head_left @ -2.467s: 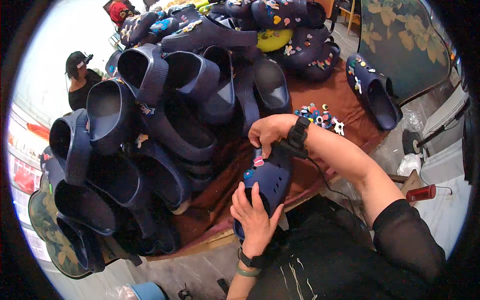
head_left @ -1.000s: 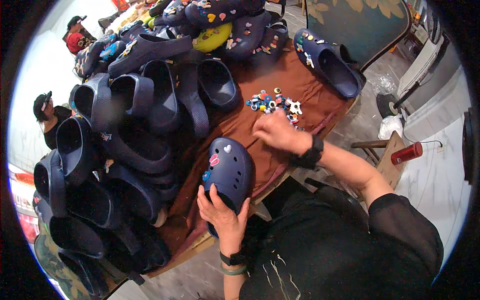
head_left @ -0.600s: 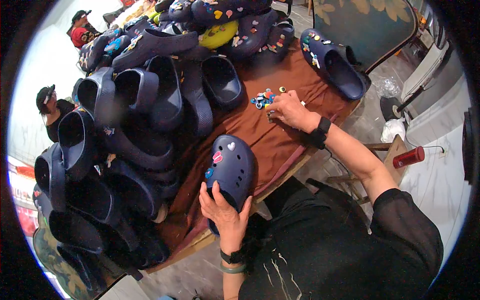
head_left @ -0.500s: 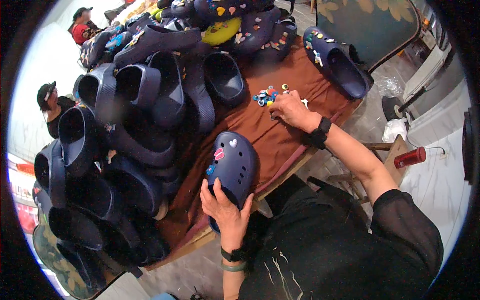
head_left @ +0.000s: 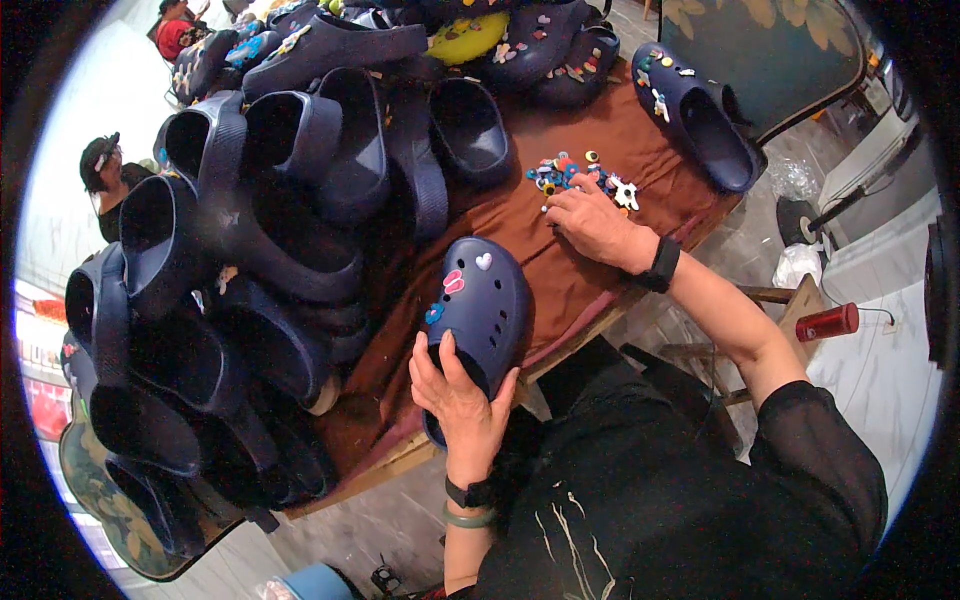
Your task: Decorating rubber clogs with various charms.
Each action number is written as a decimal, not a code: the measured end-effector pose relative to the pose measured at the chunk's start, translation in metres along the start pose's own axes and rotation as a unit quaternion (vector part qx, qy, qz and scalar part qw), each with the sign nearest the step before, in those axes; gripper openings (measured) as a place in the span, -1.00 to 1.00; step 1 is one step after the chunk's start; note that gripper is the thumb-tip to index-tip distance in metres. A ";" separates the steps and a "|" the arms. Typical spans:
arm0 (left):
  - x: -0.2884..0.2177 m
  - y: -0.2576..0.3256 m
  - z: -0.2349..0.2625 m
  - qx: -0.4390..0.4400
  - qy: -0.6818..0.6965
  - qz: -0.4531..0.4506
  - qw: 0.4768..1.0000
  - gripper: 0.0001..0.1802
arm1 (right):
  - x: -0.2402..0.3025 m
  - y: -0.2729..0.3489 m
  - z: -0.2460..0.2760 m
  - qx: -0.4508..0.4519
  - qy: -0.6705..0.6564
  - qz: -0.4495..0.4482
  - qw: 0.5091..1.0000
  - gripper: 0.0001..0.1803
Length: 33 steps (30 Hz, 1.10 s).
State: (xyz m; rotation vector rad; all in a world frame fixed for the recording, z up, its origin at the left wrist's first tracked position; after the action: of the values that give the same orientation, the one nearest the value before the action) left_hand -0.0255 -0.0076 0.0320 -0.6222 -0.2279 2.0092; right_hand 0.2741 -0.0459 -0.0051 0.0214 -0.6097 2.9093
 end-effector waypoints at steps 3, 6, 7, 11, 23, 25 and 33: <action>0.001 0.000 -0.001 0.002 0.001 0.002 1.000 0.08 | 0.007 0.001 0.003 -0.014 -0.004 -0.007 1.000 -0.78; 0.001 -0.001 -0.001 0.005 -0.001 0.000 1.000 0.08 | 0.007 0.003 0.003 0.016 -0.033 -0.041 0.998 -0.79; 0.001 -0.001 -0.001 0.008 -0.003 0.000 1.000 0.08 | 0.004 0.004 0.002 0.005 -0.091 -0.068 0.993 -0.79; 0.002 0.000 -0.001 0.008 -0.007 0.003 1.000 0.09 | -0.003 0.005 0.014 -0.010 -0.141 -0.151 0.978 -0.77; 0.001 0.000 -0.001 0.014 0.006 0.009 1.000 0.10 | -0.007 0.020 0.012 0.013 -0.139 -0.132 0.981 -0.79; 0.003 0.002 -0.003 0.011 -0.005 0.010 1.000 0.11 | 0.018 0.018 0.026 0.031 -0.303 -0.131 0.944 -0.79; 0.004 0.001 -0.007 0.011 -0.014 -0.001 1.000 0.11 | 0.115 0.029 0.028 -0.067 -0.558 -0.174 0.809 -0.80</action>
State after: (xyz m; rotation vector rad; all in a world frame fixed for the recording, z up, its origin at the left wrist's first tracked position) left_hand -0.0243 -0.0059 0.0246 -0.5784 -0.2228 2.0165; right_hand 0.1549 -0.0645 0.0151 1.6902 -0.8048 2.2040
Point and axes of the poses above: each hand's wrist, its own y-axis away from the middle knuckle, its own z-axis out of the back of the hand, x = y × z, the point moved 3 cm from there along -y, towards the middle knuckle, and after that the axes turned 12 degrees about -z, right-handed, at the moved point
